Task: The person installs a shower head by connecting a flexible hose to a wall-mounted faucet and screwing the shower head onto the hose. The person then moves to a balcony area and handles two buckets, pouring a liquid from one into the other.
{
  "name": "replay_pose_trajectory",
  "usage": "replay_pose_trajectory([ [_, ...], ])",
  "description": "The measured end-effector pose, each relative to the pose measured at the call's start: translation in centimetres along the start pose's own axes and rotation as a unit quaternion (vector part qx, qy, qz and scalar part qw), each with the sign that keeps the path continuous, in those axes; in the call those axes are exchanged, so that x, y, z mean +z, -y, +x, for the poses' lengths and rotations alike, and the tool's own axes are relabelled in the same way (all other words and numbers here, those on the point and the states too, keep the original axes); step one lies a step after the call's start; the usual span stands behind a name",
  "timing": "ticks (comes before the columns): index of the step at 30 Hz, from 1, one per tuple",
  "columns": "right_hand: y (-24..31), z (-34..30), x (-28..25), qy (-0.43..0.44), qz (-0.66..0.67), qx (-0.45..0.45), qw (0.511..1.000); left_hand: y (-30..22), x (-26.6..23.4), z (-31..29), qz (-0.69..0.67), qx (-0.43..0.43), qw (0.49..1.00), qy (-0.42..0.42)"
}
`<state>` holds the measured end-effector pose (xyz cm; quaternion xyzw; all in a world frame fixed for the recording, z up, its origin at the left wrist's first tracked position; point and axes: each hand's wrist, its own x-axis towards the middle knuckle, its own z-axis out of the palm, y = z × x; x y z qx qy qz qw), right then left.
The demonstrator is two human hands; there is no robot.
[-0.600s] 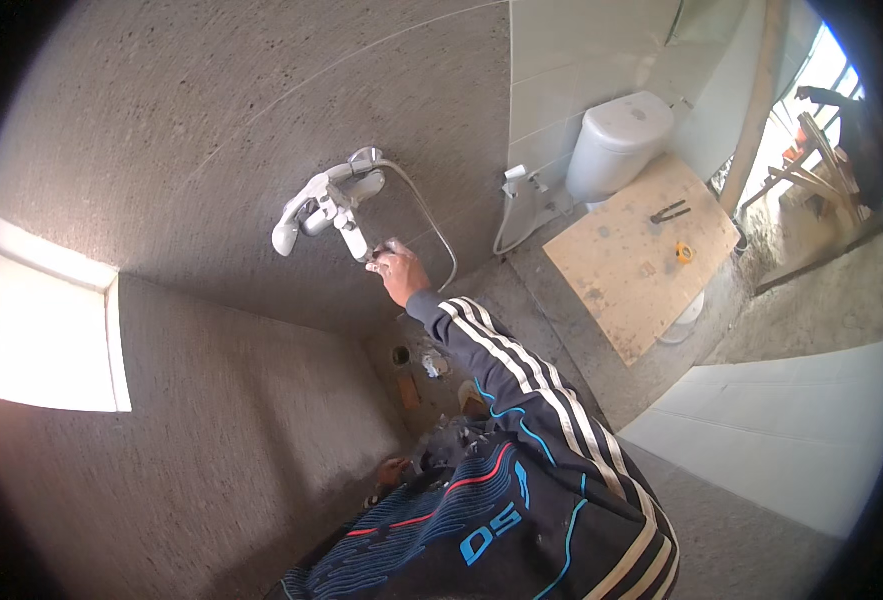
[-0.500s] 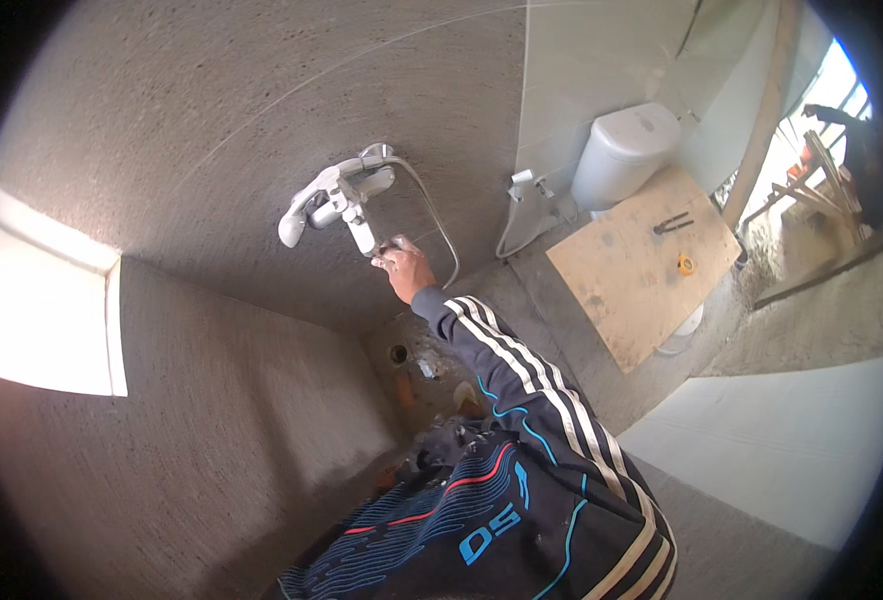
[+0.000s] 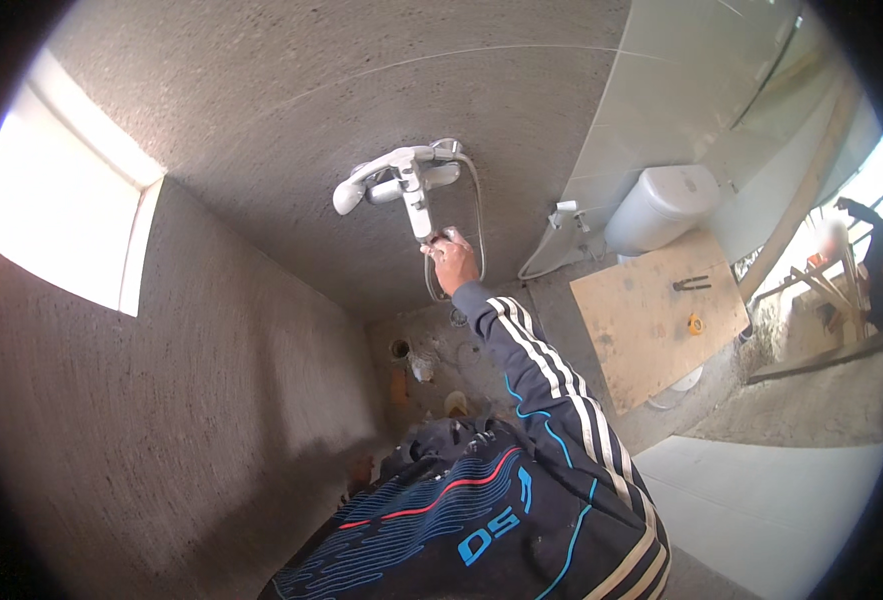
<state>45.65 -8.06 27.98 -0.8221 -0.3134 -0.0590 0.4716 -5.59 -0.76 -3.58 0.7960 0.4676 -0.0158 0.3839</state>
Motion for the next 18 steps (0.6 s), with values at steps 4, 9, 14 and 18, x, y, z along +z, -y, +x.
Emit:
replay_pose_trajectory([
  [4, -1.8, -0.3, -1.3, 0.003, -0.031, 0.005, 1.000, -5.7, -5.3, 1.8, -0.190, -0.006, 0.981, -0.032],
  [9, -1.3, 0.3, -0.2, 0.007, -0.020, -0.049, 0.999, -23.8, -24.5, -5.4, -0.235, 0.032, 0.971, -0.041],
  [14, -2.9, 1.3, -0.8, 0.021, -0.047, -0.056, 0.997, -32.2, -39.8, -15.2, -0.032, 0.190, 0.972, -0.136],
  [18, -2.5, 0.7, -0.2, 0.043, -0.035, -0.058, 0.997, -32.8, -46.0, -23.2, 0.196, 0.246, 0.912, -0.263],
])
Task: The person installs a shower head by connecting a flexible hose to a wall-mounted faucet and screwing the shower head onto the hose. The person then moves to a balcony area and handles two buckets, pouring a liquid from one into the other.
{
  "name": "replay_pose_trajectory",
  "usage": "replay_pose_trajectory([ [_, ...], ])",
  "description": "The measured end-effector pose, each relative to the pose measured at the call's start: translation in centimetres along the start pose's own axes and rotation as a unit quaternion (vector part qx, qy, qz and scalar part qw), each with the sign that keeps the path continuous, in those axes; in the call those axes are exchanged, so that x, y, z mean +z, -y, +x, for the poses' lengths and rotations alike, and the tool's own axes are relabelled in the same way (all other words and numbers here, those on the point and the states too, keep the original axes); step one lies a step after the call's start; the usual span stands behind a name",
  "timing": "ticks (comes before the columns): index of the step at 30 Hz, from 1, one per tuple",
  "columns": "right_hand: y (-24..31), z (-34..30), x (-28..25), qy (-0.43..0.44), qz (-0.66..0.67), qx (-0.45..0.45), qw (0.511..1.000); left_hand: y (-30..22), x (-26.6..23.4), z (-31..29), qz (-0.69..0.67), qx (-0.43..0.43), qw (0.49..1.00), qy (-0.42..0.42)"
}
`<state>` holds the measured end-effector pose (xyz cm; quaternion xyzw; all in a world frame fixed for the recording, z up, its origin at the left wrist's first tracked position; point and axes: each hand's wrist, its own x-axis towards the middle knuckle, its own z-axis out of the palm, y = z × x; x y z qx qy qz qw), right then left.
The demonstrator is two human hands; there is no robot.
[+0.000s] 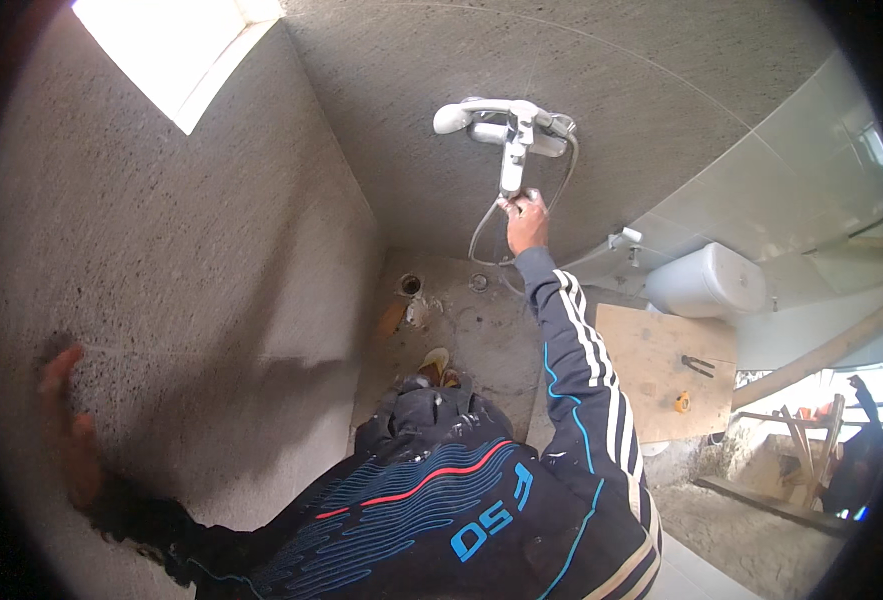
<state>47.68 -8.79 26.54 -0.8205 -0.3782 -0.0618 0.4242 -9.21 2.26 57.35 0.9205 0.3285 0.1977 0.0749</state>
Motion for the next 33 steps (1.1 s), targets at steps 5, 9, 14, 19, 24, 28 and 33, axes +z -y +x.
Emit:
replay_pose_trajectory([
  [5, -1.9, 0.8, 1.3, -0.002, -0.001, -0.033, 0.999, 1.1, -2.9, -2.1, -0.009, 0.011, 1.000, -0.016],
  [9, -1.4, 1.0, 1.4, -0.005, 0.008, -0.018, 1.000, 1.7, -4.2, -1.0, -0.036, 0.014, 0.999, -0.005],
  [14, -2.7, 1.0, 1.6, -0.039, -0.031, -0.054, 0.997, 1.7, -3.5, -0.3, -0.085, 0.023, 0.996, -0.005],
  [19, -2.6, 0.7, 1.4, -0.029, -0.025, -0.041, 0.998, 2.5, -3.6, -1.6, -0.130, -0.010, 0.991, -0.021],
  [24, -2.2, 0.9, 1.2, -0.033, -0.012, -0.040, 0.999, 3.0, -4.2, -1.6, -0.092, 0.008, 0.996, 0.002],
  [28, -2.4, 1.1, 1.1, -0.027, -0.021, -0.033, 0.999, 3.5, -4.4, -2.0, -0.058, -0.002, 0.998, -0.004],
  [33, -2.3, 1.3, 0.8, -0.037, -0.038, -0.040, 0.998, 2.6, -4.1, -1.0, -0.015, 0.019, 1.000, -0.002],
])
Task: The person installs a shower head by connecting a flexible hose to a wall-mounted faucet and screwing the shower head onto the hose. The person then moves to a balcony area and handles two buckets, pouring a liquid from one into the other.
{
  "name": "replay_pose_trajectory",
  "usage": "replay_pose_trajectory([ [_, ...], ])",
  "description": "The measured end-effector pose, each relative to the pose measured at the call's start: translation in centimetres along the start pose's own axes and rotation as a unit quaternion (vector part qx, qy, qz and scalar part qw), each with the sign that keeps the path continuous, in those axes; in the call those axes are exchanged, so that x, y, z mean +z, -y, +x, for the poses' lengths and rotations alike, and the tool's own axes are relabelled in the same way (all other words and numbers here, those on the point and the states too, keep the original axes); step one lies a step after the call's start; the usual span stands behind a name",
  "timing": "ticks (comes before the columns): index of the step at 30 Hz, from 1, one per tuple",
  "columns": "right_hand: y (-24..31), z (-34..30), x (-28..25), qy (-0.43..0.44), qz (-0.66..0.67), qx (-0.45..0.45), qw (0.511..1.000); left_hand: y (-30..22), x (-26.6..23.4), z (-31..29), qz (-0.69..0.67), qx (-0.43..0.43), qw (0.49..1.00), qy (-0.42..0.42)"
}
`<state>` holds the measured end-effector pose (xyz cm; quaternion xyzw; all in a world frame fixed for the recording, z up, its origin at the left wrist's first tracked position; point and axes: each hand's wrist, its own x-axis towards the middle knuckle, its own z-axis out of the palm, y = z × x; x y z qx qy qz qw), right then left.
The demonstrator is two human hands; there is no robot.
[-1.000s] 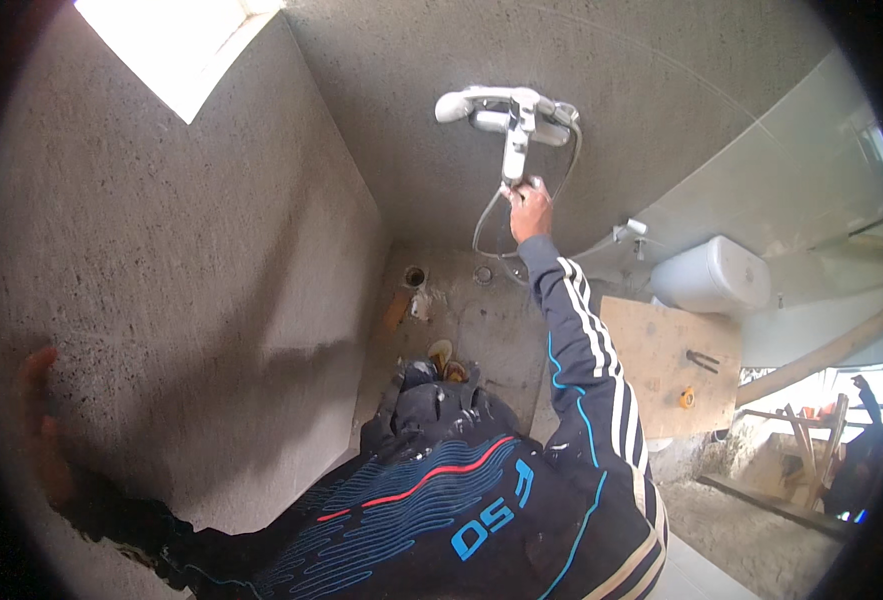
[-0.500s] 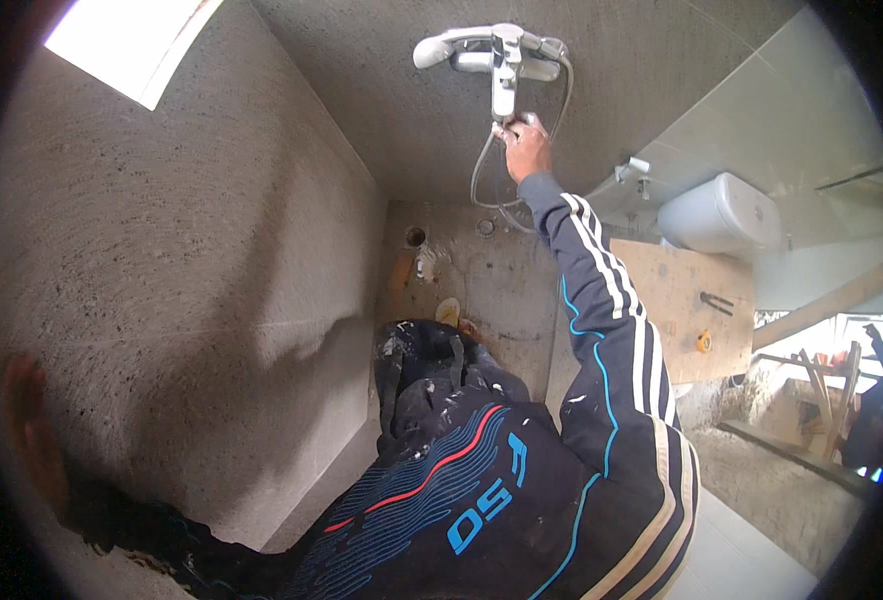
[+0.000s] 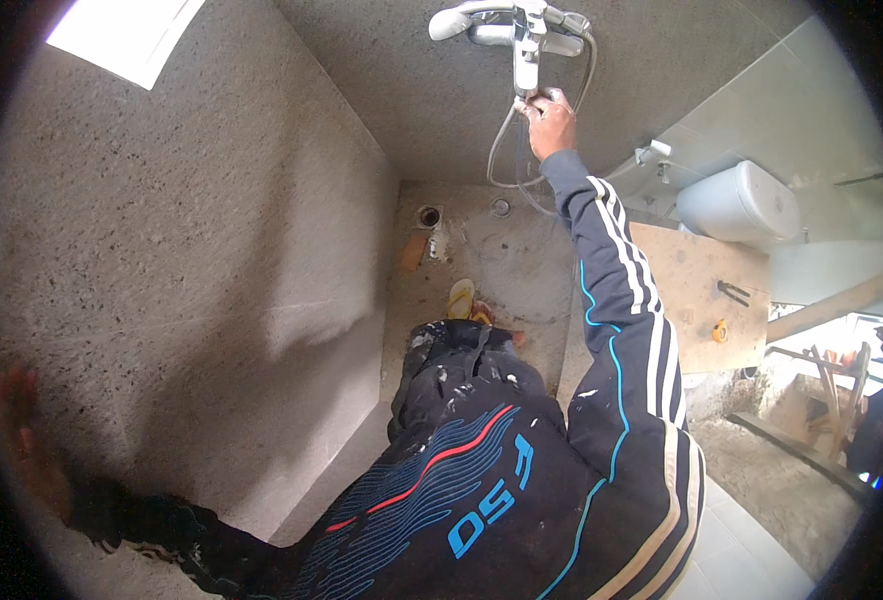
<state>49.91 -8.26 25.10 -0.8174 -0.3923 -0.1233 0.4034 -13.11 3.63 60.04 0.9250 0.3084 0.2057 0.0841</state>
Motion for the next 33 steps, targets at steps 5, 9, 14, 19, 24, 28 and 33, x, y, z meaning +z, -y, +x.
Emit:
replay_pose_trajectory([
  [5, -1.0, -0.5, 0.7, 0.010, 0.029, 0.023, 0.999, -0.1, 0.7, 0.3, 0.022, 0.000, 1.000, -0.019],
  [9, -1.3, -0.4, 0.4, 0.011, 0.022, 0.016, 1.000, -0.6, 1.8, 0.6, -0.023, -0.018, 0.999, -0.045],
  [14, -1.3, -0.5, 0.3, 0.009, 0.018, 0.019, 1.000, -1.6, 2.9, 0.8, -0.014, -0.034, 0.998, -0.059],
  [19, -0.8, -0.3, 0.4, 0.028, 0.017, 0.038, 0.999, -1.9, 2.8, 1.2, -0.004, -0.023, 0.997, -0.070],
  [24, -2.2, -0.6, 0.6, 0.023, 0.011, 0.036, 0.999, -1.6, 3.5, 1.2, 0.004, -0.015, 0.999, -0.047],
  [28, -2.1, -0.6, 1.0, 0.016, 0.015, 0.033, 0.999, -1.5, 3.3, 1.2, 0.023, -0.012, 0.998, -0.049],
  [33, -1.8, -0.5, 0.9, 0.015, 0.022, 0.033, 0.999, -1.8, 3.1, 1.5, 0.028, -0.024, 0.998, -0.050],
])
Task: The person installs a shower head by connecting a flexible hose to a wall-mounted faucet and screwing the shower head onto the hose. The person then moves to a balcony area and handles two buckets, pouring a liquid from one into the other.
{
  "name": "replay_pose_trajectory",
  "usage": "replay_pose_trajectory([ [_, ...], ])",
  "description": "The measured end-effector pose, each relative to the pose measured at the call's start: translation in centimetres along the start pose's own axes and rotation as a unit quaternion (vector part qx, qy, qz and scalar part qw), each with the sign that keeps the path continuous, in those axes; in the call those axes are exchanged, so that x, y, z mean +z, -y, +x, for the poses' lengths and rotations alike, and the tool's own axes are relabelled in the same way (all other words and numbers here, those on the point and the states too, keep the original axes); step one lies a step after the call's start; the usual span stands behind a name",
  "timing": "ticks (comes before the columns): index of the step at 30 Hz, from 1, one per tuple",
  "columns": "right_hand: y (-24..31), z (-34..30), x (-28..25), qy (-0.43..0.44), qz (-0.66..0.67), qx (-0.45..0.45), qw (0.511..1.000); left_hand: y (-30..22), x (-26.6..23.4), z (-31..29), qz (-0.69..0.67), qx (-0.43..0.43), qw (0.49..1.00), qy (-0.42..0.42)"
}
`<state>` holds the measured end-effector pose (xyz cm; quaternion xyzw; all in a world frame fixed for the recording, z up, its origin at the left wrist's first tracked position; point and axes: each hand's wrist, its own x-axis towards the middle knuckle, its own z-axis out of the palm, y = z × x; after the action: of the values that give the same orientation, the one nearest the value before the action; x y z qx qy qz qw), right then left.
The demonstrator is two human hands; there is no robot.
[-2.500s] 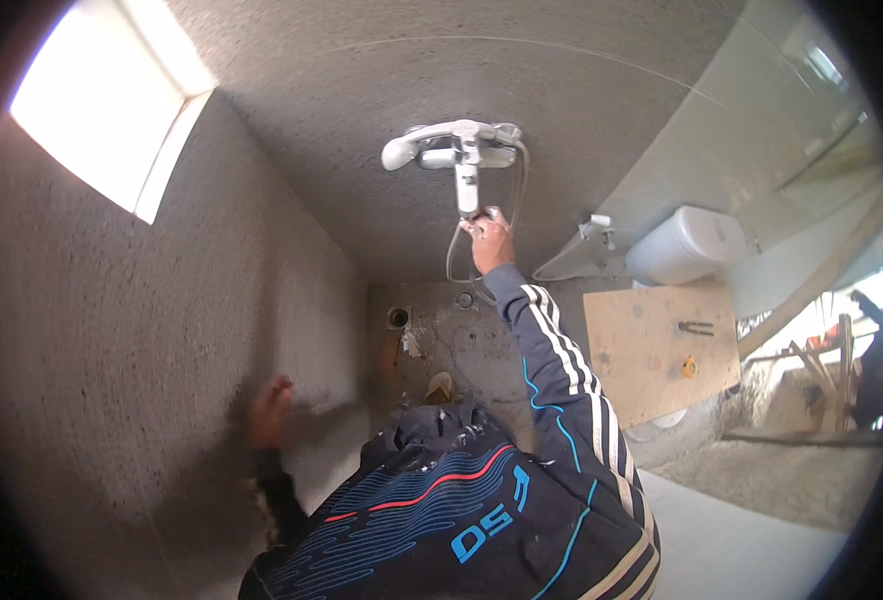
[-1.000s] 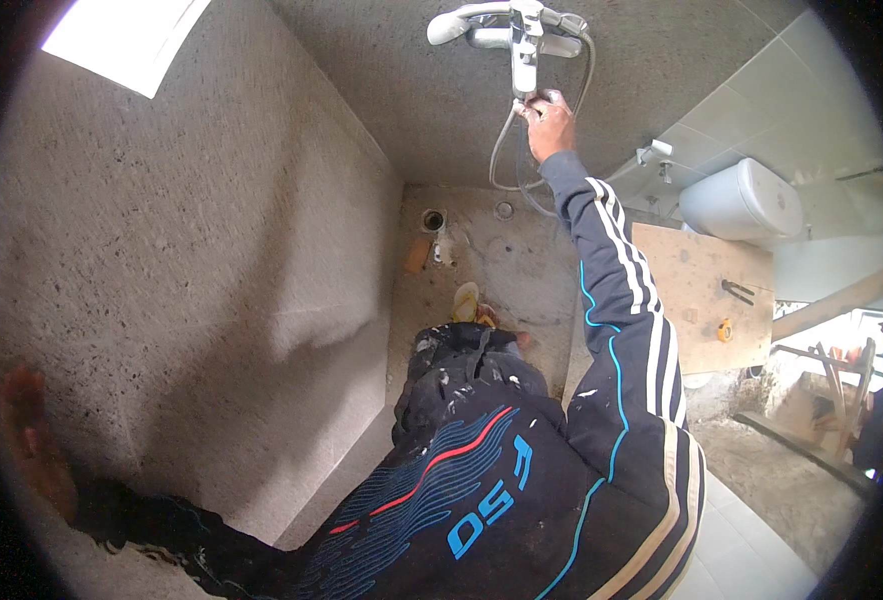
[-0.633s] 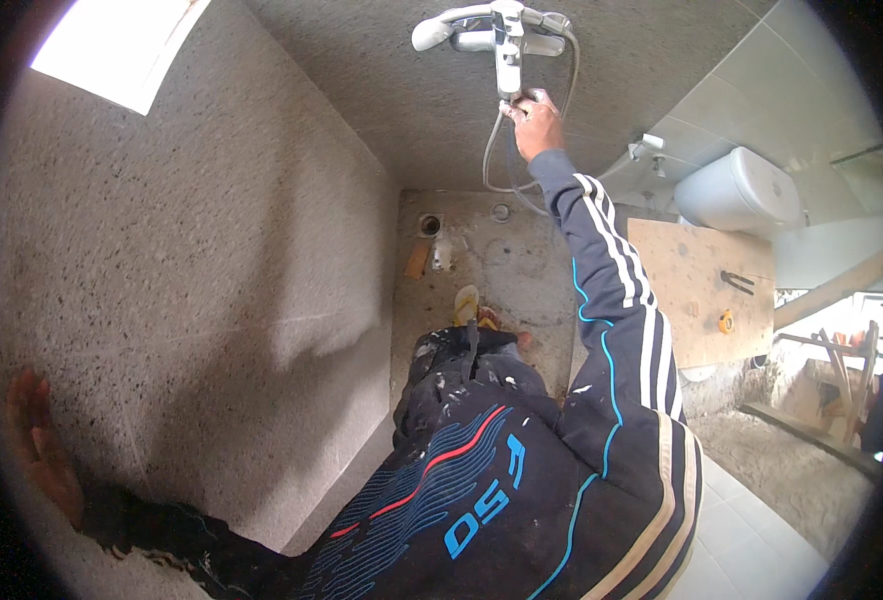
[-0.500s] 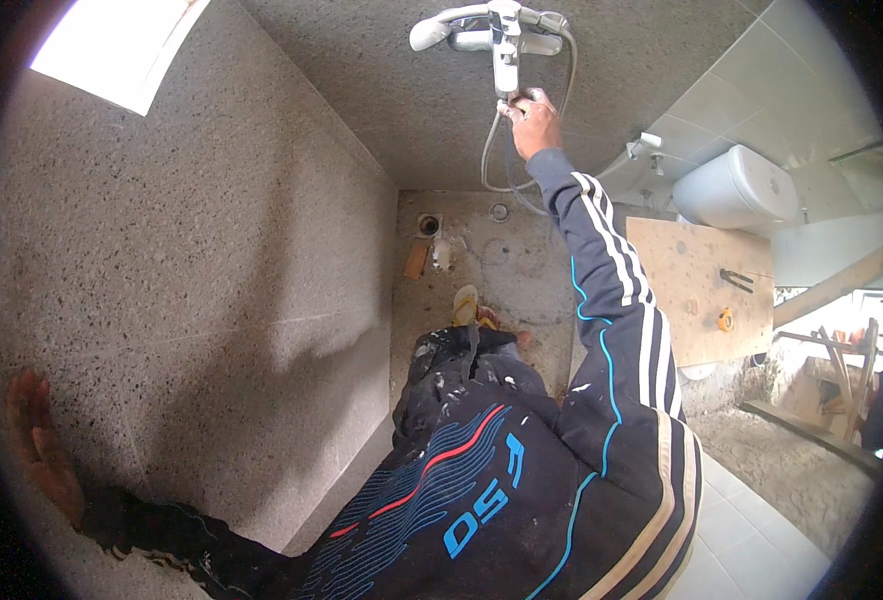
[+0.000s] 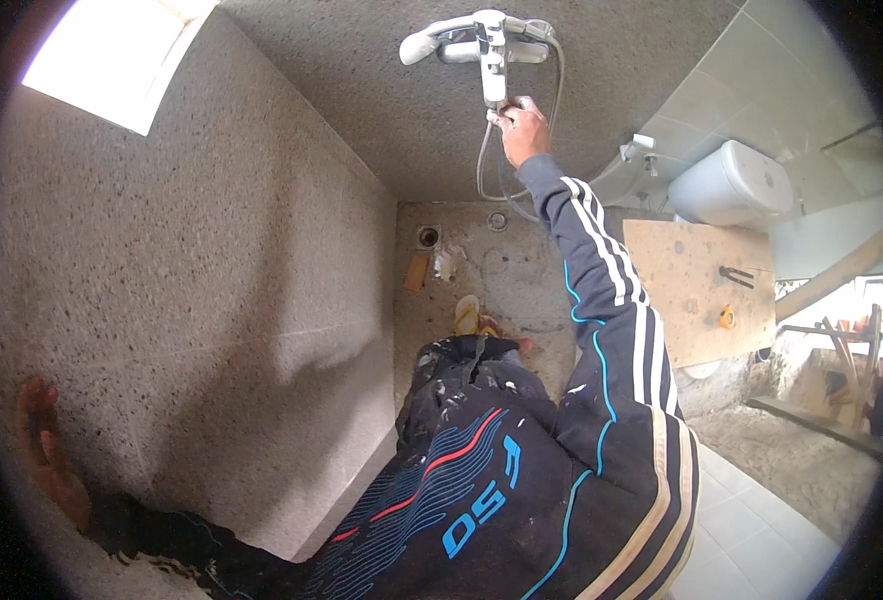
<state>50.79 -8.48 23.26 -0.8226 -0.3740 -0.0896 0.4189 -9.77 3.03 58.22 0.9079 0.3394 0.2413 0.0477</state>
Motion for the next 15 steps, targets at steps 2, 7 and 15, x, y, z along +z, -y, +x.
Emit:
replay_pose_trajectory([
  [2, -0.03, -0.06, 0.01, -0.009, -0.002, -0.009, 1.000, -0.58, 0.47, -0.02, -0.013, -0.008, 1.000, -0.010],
  [7, -0.09, 0.05, 0.11, -0.016, -0.002, -0.018, 1.000, -0.70, 0.24, 0.27, -0.020, -0.010, 1.000, -0.017],
  [15, 0.27, -0.20, -0.27, -0.002, -0.001, 0.006, 1.000, -0.89, 0.73, 0.04, -0.011, -0.020, 1.000, -0.020],
])
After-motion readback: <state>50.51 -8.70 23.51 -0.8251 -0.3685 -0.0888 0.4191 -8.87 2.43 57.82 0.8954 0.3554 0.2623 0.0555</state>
